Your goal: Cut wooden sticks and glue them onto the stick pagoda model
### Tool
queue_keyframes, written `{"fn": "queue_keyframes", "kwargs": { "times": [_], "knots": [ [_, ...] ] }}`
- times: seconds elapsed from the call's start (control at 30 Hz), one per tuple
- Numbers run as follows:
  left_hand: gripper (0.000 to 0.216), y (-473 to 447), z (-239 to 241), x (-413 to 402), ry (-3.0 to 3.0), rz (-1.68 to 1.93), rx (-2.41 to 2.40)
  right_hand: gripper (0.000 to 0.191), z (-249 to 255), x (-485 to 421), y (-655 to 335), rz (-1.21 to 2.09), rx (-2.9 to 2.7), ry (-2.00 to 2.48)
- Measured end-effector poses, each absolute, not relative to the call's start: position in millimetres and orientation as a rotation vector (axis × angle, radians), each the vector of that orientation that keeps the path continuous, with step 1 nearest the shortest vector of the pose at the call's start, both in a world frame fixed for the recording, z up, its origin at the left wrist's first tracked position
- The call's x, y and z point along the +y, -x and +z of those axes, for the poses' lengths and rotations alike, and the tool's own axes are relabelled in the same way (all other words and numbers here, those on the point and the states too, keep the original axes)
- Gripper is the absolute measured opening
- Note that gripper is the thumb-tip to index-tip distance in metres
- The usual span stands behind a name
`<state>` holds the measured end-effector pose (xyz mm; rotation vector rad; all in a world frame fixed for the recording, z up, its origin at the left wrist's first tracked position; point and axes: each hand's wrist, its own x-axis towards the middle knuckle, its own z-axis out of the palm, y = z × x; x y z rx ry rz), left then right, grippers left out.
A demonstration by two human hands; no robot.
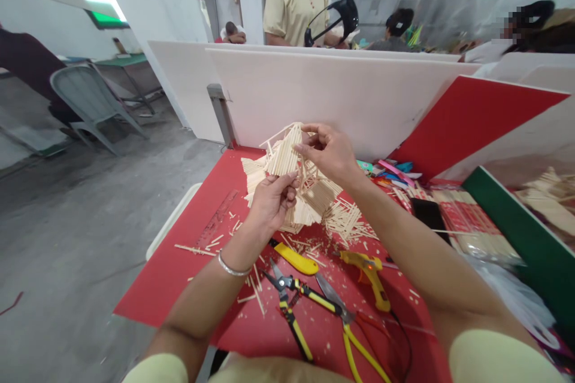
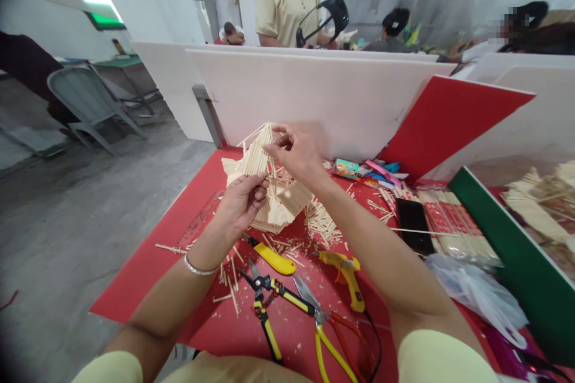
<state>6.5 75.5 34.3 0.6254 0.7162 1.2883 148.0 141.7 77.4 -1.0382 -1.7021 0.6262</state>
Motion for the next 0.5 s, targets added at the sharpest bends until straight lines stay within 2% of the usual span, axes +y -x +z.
{"fn": "queue_keyframes", "kwargs": {
  "times": [0.5],
  "knots": [
    [0.024,-8.9,33.3,76.7,-0.644,1.322,0.742,0.049,77.5,140.9,-147.7,0.625,-1.693,1.032]
  ]
}}
